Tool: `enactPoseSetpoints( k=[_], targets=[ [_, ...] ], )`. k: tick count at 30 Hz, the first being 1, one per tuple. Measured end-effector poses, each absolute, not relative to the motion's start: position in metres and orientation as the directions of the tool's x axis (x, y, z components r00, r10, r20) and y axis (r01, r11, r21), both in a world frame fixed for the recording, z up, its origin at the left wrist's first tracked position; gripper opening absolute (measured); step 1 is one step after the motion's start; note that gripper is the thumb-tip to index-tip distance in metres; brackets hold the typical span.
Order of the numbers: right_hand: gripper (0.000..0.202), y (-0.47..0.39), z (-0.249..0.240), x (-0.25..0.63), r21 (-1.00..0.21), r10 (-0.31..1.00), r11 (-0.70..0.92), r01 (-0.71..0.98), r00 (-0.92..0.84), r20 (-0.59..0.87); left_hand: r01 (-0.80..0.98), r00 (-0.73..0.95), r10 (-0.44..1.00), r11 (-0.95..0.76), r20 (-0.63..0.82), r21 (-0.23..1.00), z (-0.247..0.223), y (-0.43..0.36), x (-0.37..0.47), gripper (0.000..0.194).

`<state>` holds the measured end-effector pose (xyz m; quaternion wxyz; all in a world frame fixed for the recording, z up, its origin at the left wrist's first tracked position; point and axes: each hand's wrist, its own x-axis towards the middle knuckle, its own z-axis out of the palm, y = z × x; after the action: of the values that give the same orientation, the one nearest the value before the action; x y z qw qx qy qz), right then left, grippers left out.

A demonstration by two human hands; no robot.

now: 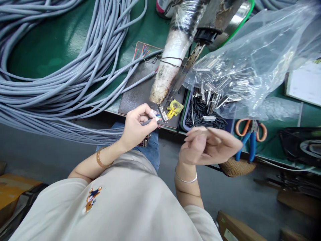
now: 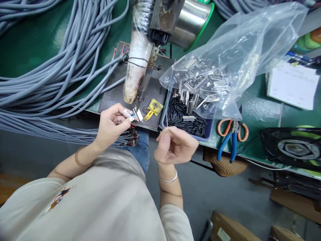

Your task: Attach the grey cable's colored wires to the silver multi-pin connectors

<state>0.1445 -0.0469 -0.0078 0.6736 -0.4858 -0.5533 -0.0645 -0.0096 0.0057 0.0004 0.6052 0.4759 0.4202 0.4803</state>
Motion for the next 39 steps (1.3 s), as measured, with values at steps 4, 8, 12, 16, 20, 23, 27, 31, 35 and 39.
enactPoseSetpoints(
  k=[4,8,12,16,20,23,27,31,35,39],
  targets=[
    [0.029,-0.049,-0.009,0.144,-0.638,0.589,0.377,0.671,0.357,0.724,-0.198,0.187,0.981,0.083,-0.045,0.977,0.001,0.007,-0.010,0.015],
    [0.014,-0.052,-0.013,0.140,-0.621,0.752,0.321,0.715,0.206,0.626,-0.210,0.196,0.980,0.086,-0.044,0.974,0.001,0.009,-0.009,0.017],
    [0.011,-0.047,-0.013,0.136,-0.605,0.752,0.357,0.711,0.165,0.638,-0.186,0.165,0.986,0.047,-0.016,0.981,0.001,0.011,-0.007,0.016],
    [0.014,-0.040,-0.011,0.134,-0.596,0.735,0.381,0.707,0.160,0.659,-0.158,0.131,0.991,0.031,-0.010,0.987,0.002,0.012,-0.005,0.017],
    [0.016,-0.037,-0.009,0.134,-0.613,0.730,0.391,0.687,0.174,0.661,-0.156,0.119,0.993,0.032,-0.013,0.987,0.003,0.013,-0.005,0.017],
    [0.016,-0.036,-0.009,0.133,-0.625,0.735,0.388,0.677,0.183,0.653,-0.166,0.113,0.993,0.040,-0.021,0.985,0.004,0.014,-0.004,0.015],
    [0.015,-0.036,-0.009,0.134,-0.644,0.749,0.387,0.660,0.183,0.637,-0.177,0.117,0.993,0.055,-0.035,0.983,0.003,0.014,-0.005,0.016],
    [0.015,-0.036,-0.010,0.135,-0.647,0.754,0.387,0.658,0.178,0.632,-0.167,0.125,0.992,0.043,-0.022,0.985,0.002,0.013,-0.005,0.017],
    [0.014,-0.036,-0.008,0.134,-0.629,0.746,0.385,0.676,0.173,0.643,-0.162,0.120,0.993,0.024,-0.005,0.986,0.003,0.013,-0.004,0.017],
    [0.013,-0.035,-0.003,0.133,-0.593,0.734,0.380,0.710,0.160,0.661,-0.141,0.109,0.994,0.009,0.007,0.990,0.005,0.013,-0.005,0.018]
  ],
)
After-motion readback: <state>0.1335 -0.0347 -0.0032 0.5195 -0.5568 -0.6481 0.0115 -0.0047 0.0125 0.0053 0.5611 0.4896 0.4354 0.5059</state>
